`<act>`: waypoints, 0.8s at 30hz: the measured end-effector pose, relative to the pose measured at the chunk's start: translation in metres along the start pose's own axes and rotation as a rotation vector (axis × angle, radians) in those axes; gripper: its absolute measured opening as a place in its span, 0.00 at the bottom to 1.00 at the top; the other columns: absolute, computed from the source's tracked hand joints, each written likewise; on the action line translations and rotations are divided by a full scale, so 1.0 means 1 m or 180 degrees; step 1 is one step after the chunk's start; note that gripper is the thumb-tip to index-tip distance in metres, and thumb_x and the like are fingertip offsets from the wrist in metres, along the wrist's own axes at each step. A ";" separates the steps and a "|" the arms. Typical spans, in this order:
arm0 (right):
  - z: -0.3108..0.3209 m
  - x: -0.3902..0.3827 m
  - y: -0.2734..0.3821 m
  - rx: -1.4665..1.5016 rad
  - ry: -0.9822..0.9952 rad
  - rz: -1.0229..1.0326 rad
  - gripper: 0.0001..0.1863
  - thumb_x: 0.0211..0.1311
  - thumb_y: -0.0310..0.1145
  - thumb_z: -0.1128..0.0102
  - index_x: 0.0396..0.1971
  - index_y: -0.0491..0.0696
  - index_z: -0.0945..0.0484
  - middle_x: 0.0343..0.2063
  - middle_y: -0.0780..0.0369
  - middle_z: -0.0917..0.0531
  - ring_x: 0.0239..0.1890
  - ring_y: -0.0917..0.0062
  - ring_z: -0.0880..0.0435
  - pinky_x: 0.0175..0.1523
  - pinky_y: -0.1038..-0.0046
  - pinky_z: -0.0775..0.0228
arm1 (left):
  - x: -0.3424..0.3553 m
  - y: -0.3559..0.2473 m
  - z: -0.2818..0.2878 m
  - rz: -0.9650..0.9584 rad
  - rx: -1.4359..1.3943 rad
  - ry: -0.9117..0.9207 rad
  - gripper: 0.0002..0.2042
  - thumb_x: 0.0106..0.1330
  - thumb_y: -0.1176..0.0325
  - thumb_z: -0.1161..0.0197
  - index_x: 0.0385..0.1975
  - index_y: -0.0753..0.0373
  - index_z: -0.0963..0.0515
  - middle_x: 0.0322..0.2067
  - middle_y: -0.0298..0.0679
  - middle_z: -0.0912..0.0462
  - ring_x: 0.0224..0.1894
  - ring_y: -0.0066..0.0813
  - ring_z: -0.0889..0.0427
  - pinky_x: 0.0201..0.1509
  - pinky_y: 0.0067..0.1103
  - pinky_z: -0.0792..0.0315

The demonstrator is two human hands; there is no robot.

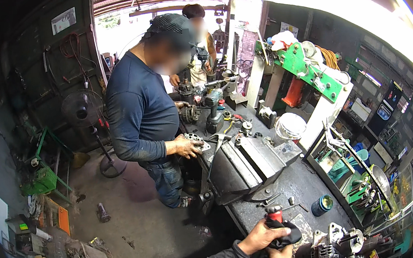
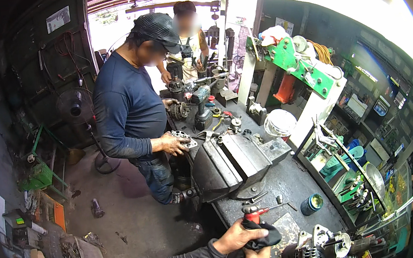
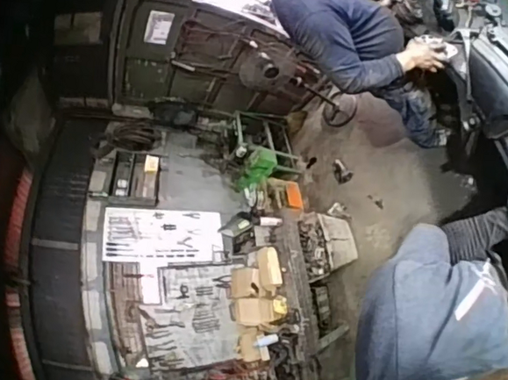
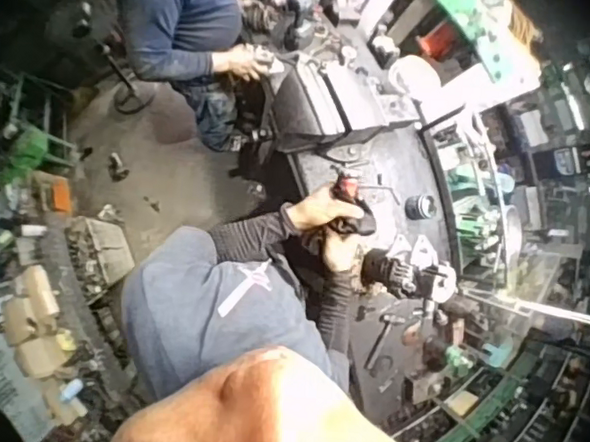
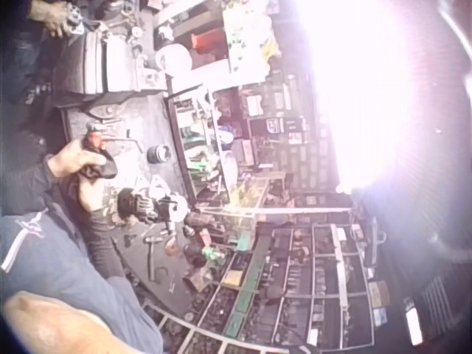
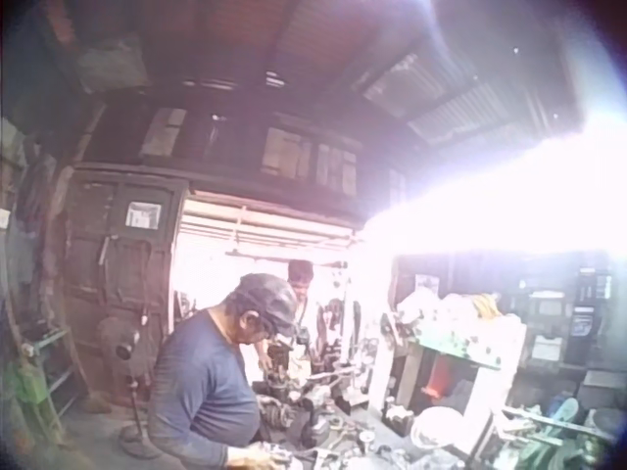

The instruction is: The person is repairing mechanical parts in a workshop. They use a hammer and a red tool to work on a mechanical component, while another person assists by holding parts and providing tools.

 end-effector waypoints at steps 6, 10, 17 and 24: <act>-0.014 -0.009 0.021 -0.2922 -0.0340 0.0308 0.16 0.65 0.33 0.36 0.48 0.40 0.18 0.37 0.46 0.16 0.40 0.54 0.15 0.47 0.60 0.23 | 0.013 -0.011 -0.003 -0.0456 0.0029 -0.0974 0.07 0.68 0.64 0.28 0.33 0.60 0.14 0.27 0.23 0.18 0.31 0.13 0.22 0.37 0.16 0.27; 0.004 -0.011 0.019 0.1074 0.0717 0.0360 0.24 0.70 0.33 0.36 0.62 0.41 0.25 0.49 0.57 0.15 0.48 0.71 0.16 0.53 0.68 0.24 | 0.019 -0.019 0.010 0.0043 -0.0898 -0.0206 0.09 0.72 0.64 0.33 0.43 0.61 0.16 0.34 0.28 0.15 0.35 0.16 0.18 0.42 0.17 0.24; 0.044 0.021 0.014 0.1860 0.0996 0.0057 0.33 0.64 0.26 0.33 0.69 0.42 0.32 0.60 0.59 0.22 0.61 0.71 0.22 0.63 0.70 0.28 | 0.018 -0.012 -0.012 0.0582 -0.0428 0.0821 0.30 0.62 0.67 0.29 0.63 0.67 0.28 0.45 0.37 0.16 0.49 0.22 0.18 0.60 0.23 0.26; 0.020 0.026 0.001 -0.1340 -0.0182 0.1122 0.24 0.68 0.42 0.33 0.56 0.41 0.21 0.42 0.45 0.15 0.43 0.52 0.14 0.48 0.60 0.23 | 0.028 -0.041 -0.028 -0.0942 0.0584 -0.1468 0.09 0.64 0.68 0.25 0.34 0.62 0.19 0.29 0.25 0.20 0.32 0.14 0.23 0.38 0.16 0.27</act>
Point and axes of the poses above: each hand's wrist, its own x-axis towards the middle knuckle, its own z-axis out of the back of the hand, y = z × x, the point moved 1 cm from there along x, towards the middle knuckle
